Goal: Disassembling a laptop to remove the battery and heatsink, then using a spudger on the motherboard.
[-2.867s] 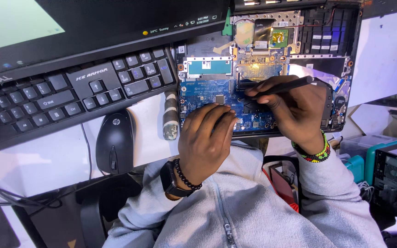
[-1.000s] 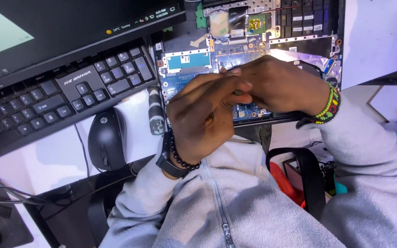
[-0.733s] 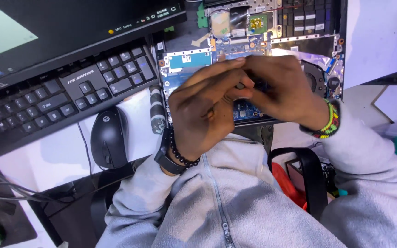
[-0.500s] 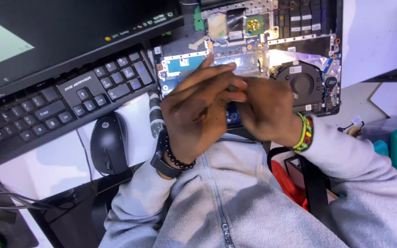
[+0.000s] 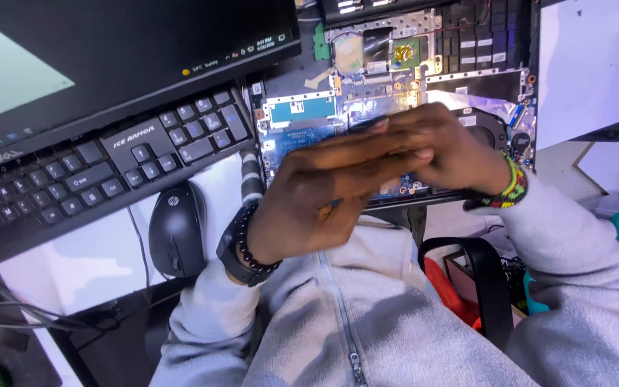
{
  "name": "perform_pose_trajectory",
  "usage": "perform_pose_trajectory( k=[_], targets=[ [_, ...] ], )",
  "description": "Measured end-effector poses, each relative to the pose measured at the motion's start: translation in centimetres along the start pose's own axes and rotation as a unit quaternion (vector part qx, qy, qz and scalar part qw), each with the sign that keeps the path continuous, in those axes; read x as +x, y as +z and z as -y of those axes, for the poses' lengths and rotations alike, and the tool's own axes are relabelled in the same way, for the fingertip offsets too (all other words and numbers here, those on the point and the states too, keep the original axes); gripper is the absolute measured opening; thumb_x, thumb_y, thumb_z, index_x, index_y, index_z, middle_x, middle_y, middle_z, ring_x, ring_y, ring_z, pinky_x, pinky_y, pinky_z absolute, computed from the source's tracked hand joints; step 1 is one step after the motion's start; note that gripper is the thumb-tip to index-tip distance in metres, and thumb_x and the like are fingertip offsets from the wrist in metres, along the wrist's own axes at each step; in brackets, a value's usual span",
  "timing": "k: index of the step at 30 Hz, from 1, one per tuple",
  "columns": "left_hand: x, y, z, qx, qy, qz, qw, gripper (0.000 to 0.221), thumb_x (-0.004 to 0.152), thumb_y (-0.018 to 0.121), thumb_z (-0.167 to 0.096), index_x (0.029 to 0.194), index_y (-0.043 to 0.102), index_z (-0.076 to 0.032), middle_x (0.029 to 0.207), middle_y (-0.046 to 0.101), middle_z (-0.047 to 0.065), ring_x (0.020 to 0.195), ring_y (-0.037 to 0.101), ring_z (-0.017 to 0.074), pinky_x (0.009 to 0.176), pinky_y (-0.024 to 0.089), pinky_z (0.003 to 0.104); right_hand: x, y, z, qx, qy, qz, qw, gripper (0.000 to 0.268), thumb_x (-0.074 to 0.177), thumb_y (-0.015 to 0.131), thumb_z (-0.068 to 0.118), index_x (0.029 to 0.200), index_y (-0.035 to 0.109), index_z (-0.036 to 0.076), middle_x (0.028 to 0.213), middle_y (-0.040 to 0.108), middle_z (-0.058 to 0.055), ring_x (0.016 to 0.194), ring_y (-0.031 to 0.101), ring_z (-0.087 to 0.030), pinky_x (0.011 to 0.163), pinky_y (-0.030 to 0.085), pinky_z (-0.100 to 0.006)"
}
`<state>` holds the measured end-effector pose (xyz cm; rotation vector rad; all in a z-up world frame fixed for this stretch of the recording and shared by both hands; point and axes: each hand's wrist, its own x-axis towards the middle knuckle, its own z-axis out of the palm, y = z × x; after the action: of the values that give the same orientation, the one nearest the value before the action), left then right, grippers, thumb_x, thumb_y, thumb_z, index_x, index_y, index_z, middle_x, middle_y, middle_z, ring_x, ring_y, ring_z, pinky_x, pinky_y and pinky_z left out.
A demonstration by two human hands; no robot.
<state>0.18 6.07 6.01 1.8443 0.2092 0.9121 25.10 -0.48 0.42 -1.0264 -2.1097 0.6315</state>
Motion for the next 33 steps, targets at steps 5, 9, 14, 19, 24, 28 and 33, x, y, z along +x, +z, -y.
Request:
perform_pose_trajectory(
  k=[5, 9, 14, 19, 24, 28, 33],
  targets=[
    [-1.2, 1.8, -0.1, -0.658, -0.195, -0.145, 0.713, 0.027, 0.108, 0.05, 0.008, 0.133, 0.052, 0.018, 0.136, 0.058, 0.041, 0.132, 0.06, 0.05, 0.119, 0.053, 0.054, 3.5, -1.7, 4.0, 0.06, 0.052, 0.053, 0.995, 0.034, 0.107, 0.036, 0.01, 0.116, 0.061, -0.011, 0.087, 0.06, -0.018, 0.068, 0.059, -0.032, 0.062, 0.045, -0.041],
    [2.1, 0.2, -1.9, 0.064, -0.039, -0.109, 0.991, 0.023, 0.088, 0.09, -0.009, 0.097, 0.069, -0.004, 0.094, 0.071, 0.005, 0.079, 0.072, 0.0172, 0.076, 0.061, 0.03, 3.2, -1.7, 5.6, 0.041, 0.086, 0.003, 0.995, 0.035, 0.1, 0.045, 0.008, 0.124, 0.059, -0.013, 0.124, 0.067, -0.028, 0.107, 0.073, -0.04, 0.094, 0.06, -0.046],
    [3.2, 0.9, -2.1, 0.111, -0.068, -0.093, 0.987, 0.03, 0.092, 0.083, -0.017, 0.083, 0.056, -0.008, 0.079, 0.059, 0.003, 0.065, 0.059, 0.0162, 0.064, 0.047, 0.029, 3.3, -0.1, 6.7, 0.0, 0.15, -0.071, 0.986, 0.027, 0.102, 0.055, 0.015, 0.116, 0.055, -0.008, 0.112, 0.063, -0.022, 0.101, 0.066, -0.037, 0.089, 0.052, -0.045],
    [2.7, 0.8, -1.0, 0.116, -0.032, -0.011, 0.993, 0.042, 0.098, 0.076, -0.036, 0.124, 0.059, -0.008, 0.111, 0.062, 0.013, 0.1, 0.061, 0.0303, 0.087, 0.05, 0.043, 1.6, 0.7, 5.0, 0.015, 0.113, -0.104, 0.988, 0.019, 0.098, 0.061, 0.016, 0.103, 0.068, -0.001, 0.095, 0.073, -0.013, 0.076, 0.069, -0.025, 0.07, 0.053, -0.036],
    [1.0, -0.3, -1.3, 0.057, -0.011, 0.044, 0.997, 0.034, 0.117, 0.045, -0.022, 0.144, 0.059, -0.007, 0.149, 0.059, 0.008, 0.132, 0.072, 0.0311, 0.119, 0.059, 0.043, -0.4, 1.7, 3.3, -0.021, 0.108, -0.112, 0.988, 0.006, 0.091, 0.049, -0.004, 0.091, 0.055, -0.004, 0.085, 0.053, -0.015, 0.075, 0.052, -0.032, 0.071, 0.045, -0.044],
    [1.3, -0.2, -1.8, 0.136, 0.018, -0.057, 0.989, 0.018, 0.102, 0.06, 0.011, 0.102, 0.074, 0.001, 0.109, 0.069, 0.017, 0.085, 0.072, 0.0365, 0.085, 0.061, 0.044, 3.4, -0.2, 6.3, 0.034, 0.119, -0.04, 0.991, 0.045, 0.109, 0.043, 0.024, 0.129, 0.058, -0.013, 0.123, 0.068, -0.027, 0.111, 0.07, -0.041, 0.098, 0.057, -0.048],
    [2.6, 0.3, -2.2, 0.169, 0.002, -0.054, 0.984, 0.022, 0.099, 0.073, -0.024, 0.102, 0.066, -0.004, 0.096, 0.064, 0.009, 0.082, 0.062, 0.0276, 0.076, 0.051, 0.04, 3.7, 0.3, 6.0, 0.022, 0.117, -0.099, 0.988, 0.054, 0.098, 0.047, 0.05, 0.101, 0.053, -0.004, 0.095, 0.06, -0.018, 0.084, 0.062, -0.031, 0.077, 0.05, -0.041]
  ],
)
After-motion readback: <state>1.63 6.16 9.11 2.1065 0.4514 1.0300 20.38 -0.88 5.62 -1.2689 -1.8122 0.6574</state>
